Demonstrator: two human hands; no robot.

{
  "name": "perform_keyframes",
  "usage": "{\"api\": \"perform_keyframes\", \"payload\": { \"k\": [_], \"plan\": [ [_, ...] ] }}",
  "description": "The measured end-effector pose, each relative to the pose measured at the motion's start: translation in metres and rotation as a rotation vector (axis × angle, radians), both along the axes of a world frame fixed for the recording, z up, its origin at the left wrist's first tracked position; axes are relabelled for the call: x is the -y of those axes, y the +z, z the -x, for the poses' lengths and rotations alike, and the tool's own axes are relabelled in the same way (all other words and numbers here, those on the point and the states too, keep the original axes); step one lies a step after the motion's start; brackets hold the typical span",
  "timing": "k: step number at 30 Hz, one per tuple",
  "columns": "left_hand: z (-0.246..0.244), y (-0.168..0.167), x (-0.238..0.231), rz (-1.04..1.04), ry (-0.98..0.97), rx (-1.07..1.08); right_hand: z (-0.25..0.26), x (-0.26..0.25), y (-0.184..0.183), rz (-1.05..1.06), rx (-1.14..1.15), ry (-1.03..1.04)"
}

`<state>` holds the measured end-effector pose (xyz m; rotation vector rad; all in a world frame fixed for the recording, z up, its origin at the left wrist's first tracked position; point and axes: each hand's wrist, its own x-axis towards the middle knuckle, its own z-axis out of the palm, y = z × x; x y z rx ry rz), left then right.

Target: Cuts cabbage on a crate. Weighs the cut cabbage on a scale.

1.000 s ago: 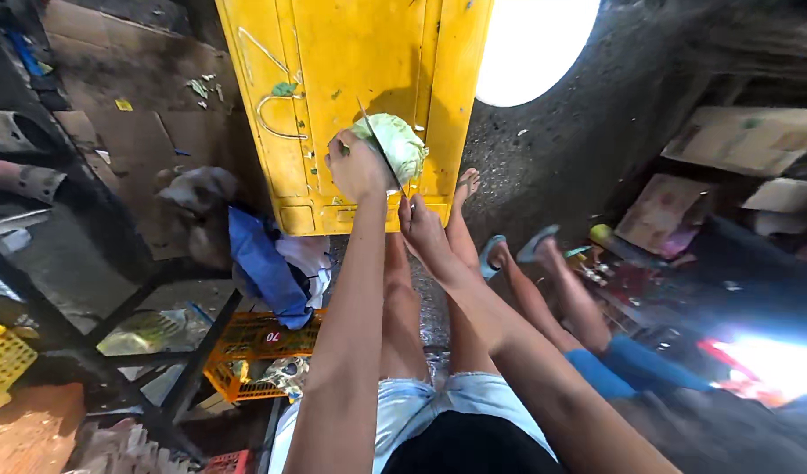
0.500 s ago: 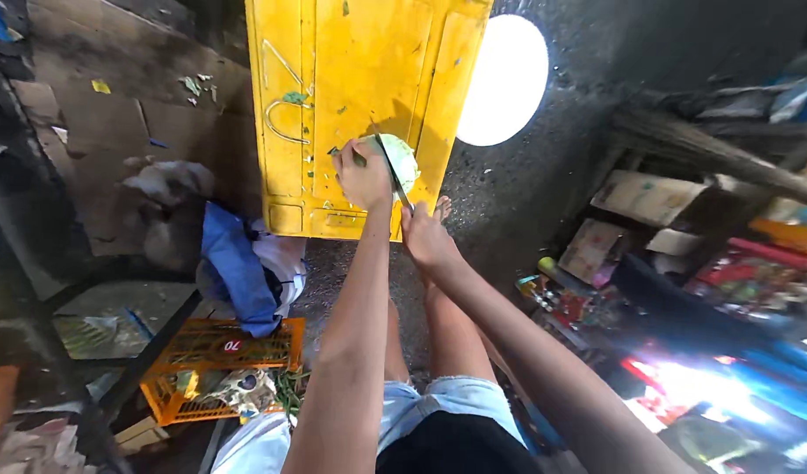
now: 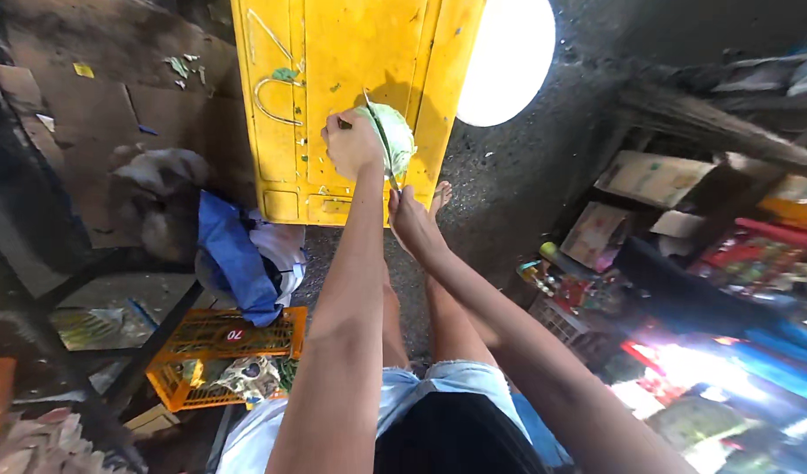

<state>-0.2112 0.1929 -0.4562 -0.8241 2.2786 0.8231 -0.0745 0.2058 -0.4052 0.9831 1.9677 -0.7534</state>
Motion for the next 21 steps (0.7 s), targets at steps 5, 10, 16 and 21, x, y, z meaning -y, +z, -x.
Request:
{"api": "perform_keyframes", "payload": {
  "k": [5,10,16,21],
  "plan": [
    [0.006,0.008,-0.012,0.053,-0.146,0.008,0.006,0.006,0.022,0.011,-0.023,-0.126],
    [0.014,0.004,-0.005,0.11,-0.184,0.122,-0.002,0.023,0.004,0.066,-0.015,-0.153],
    [-0.017,-0.007,0.017,0.076,-0.15,-0.099,-0.05,0.038,-0.065,0.072,-0.185,-0.079],
    [-0.055,-0.025,0.037,-0.328,-0.343,-0.507,-0.036,0.023,-0.036,0.157,-0.272,-0.226]
  ]
}}
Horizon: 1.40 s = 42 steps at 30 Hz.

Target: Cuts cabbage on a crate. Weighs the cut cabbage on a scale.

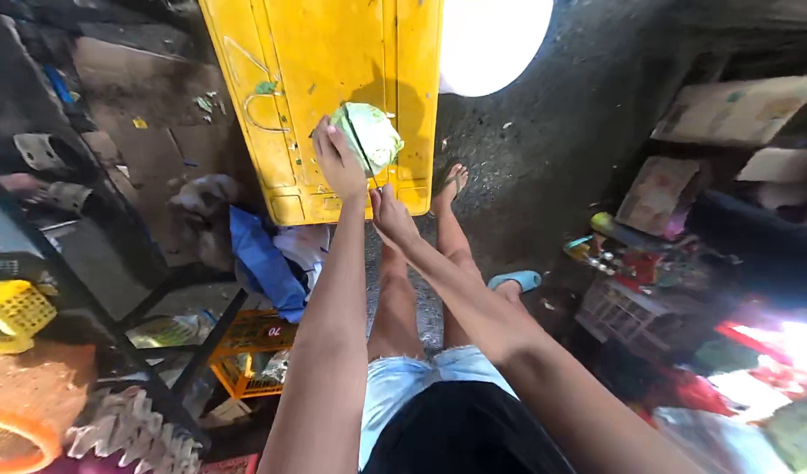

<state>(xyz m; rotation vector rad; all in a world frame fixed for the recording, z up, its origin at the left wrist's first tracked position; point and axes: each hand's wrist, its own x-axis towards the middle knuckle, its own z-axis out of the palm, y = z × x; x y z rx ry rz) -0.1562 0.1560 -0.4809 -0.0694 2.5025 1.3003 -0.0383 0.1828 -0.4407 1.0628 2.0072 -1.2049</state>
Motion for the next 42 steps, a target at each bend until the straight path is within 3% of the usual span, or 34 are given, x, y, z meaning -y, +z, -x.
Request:
{"api": "perform_keyframes", "payload": {
  "k": [3,7,11,15,20,23,26,32,37,40,42],
  "plan": [
    [0.022,0.016,-0.036,0.324,0.058,0.035,0.027,-0.02,0.04,0.02,0.025,-0.075],
    [0.045,0.033,-0.066,0.47,0.056,0.215,0.063,-0.05,0.081,0.066,0.173,-0.026],
    [0.036,0.027,-0.072,0.471,0.017,0.159,0.05,-0.044,0.054,0.043,0.164,-0.089],
    [0.039,0.03,-0.07,0.459,0.069,0.18,0.028,-0.031,0.009,-0.062,-0.048,-0.118],
    [0.026,0.017,-0.057,0.378,-0.021,0.01,0.015,-0.023,0.09,0.0,0.129,-0.11],
    [0.022,0.015,-0.055,0.346,-0.011,0.0,0.016,-0.021,0.067,-0.011,0.123,-0.105],
    [0.023,0.013,-0.052,0.336,0.012,0.004,0.05,-0.038,0.029,0.03,0.106,-0.091],
    [0.017,0.004,-0.051,0.283,-0.02,-0.131,0.011,-0.031,0.074,0.068,0.245,-0.036],
    [0.008,-0.004,-0.033,0.238,-0.08,-0.15,0.041,-0.04,0.026,0.097,0.183,-0.034],
    [0.001,-0.002,-0.029,0.222,-0.058,-0.128,0.03,-0.04,0.015,0.112,0.111,-0.04],
    [-0.003,-0.002,-0.028,0.245,-0.049,-0.135,0.018,-0.038,0.029,0.105,0.086,-0.06]
  ]
}}
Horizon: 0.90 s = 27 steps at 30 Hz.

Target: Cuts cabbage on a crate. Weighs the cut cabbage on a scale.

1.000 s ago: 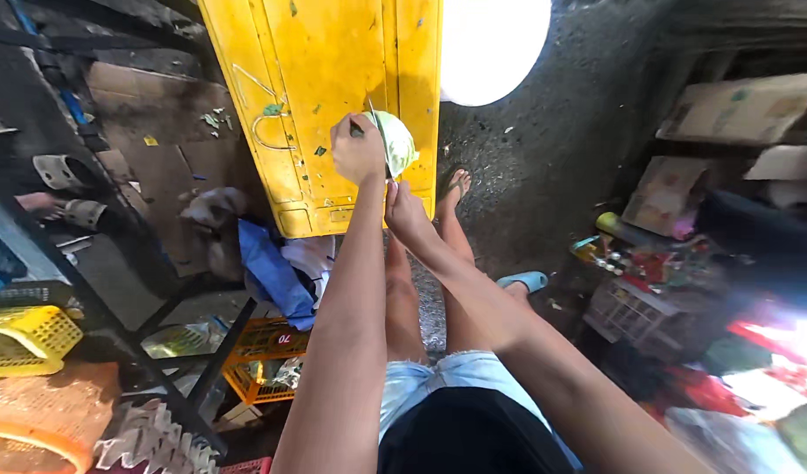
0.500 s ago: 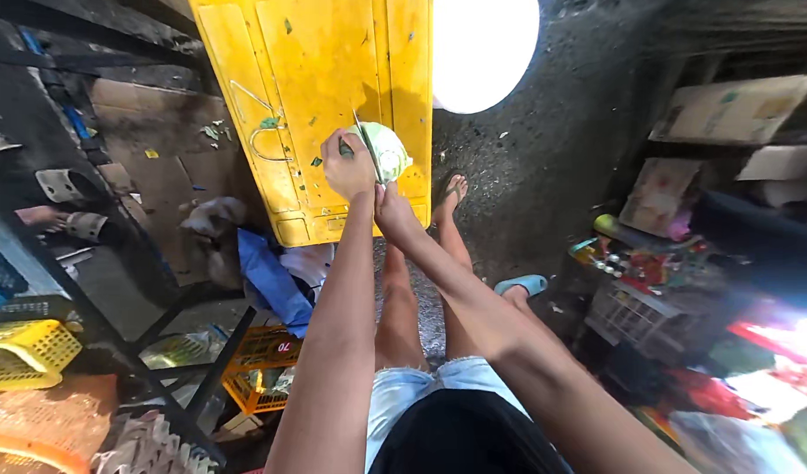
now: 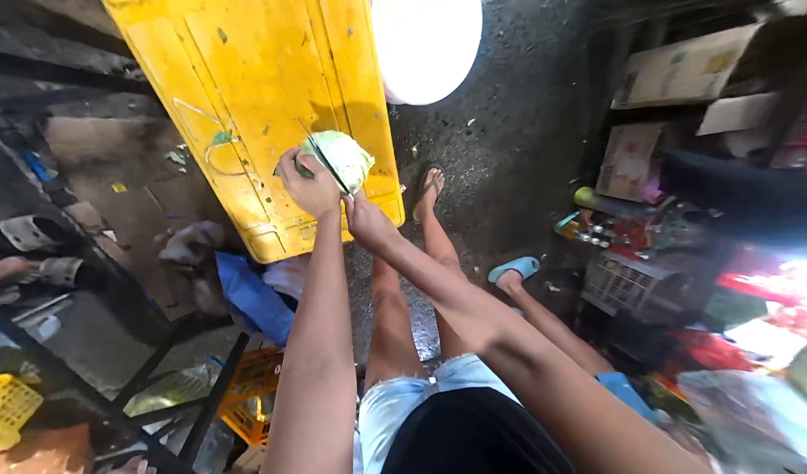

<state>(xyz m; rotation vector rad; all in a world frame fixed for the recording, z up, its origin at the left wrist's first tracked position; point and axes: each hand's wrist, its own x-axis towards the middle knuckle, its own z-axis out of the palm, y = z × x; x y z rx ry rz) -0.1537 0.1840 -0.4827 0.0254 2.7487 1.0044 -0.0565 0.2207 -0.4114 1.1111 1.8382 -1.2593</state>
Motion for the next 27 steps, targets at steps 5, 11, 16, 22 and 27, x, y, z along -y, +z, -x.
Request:
{"api": "perform_keyframes", "payload": {
  "k": [5,11,16,22,27],
  "plan": [
    [0.03,0.018,-0.015,0.121,0.026,0.147,-0.05,0.02,0.045,-0.032,0.071,0.019],
    [0.082,0.03,-0.038,0.274,0.108,0.418,0.031,-0.005,-0.031,-0.028,-0.133,-0.045],
    [0.088,0.036,-0.032,0.042,-0.039,0.262,0.052,-0.015,-0.026,-0.037,-0.171,-0.026],
    [0.079,0.022,-0.04,0.061,-0.149,-0.018,0.053,-0.028,0.023,-0.043,-0.065,-0.005],
    [0.118,0.025,-0.061,0.114,-0.125,0.153,0.0,-0.01,0.024,-0.088,-0.046,0.016]
  ]
}}
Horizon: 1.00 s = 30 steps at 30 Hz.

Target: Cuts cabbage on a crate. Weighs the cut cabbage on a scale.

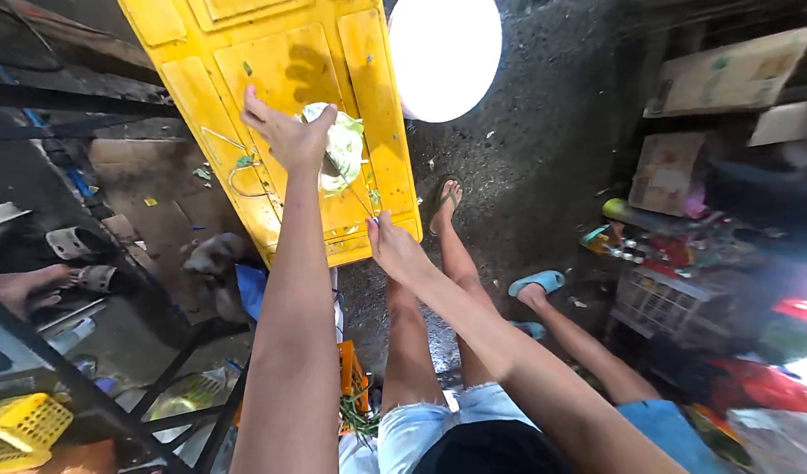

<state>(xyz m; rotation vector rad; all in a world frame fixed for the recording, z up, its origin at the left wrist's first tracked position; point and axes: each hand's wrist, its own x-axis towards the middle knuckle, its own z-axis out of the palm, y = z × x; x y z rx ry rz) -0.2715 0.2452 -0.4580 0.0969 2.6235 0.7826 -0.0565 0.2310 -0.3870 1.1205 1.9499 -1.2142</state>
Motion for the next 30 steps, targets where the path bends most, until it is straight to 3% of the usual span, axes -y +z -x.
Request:
{"api": "perform_keyframes", "payload": {
  "k": [5,8,10,16,18,20,23,26,30],
  "plan": [
    [-0.001,-0.001,-0.009,0.13,-0.045,0.023,0.037,-0.014,-0.075,0.074,-0.053,0.004],
    [-0.017,-0.001,0.002,0.099,-0.088,-0.092,0.041,-0.016,-0.109,0.096,-0.069,0.023],
    [-0.025,-0.008,0.015,0.055,-0.083,-0.198,0.042,-0.018,-0.109,0.077,-0.042,0.071],
    [-0.026,-0.008,0.012,0.092,-0.088,-0.188,0.03,-0.022,-0.033,0.013,0.059,0.066],
    [-0.024,-0.005,0.012,0.115,-0.074,-0.146,0.021,-0.017,-0.047,0.012,0.096,0.098],
    [-0.028,-0.004,0.012,0.144,-0.063,-0.122,0.023,-0.017,-0.087,0.033,0.088,0.116],
    [-0.031,-0.007,0.005,0.161,-0.034,-0.219,0.031,-0.026,-0.121,0.011,0.024,0.16],
    [-0.034,-0.008,0.001,0.162,-0.034,-0.254,-0.005,-0.026,-0.113,0.017,0.043,0.162],
    [-0.027,-0.001,-0.016,0.265,-0.097,-0.118,-0.124,-0.017,-0.09,0.053,0.067,0.131]
  ]
}}
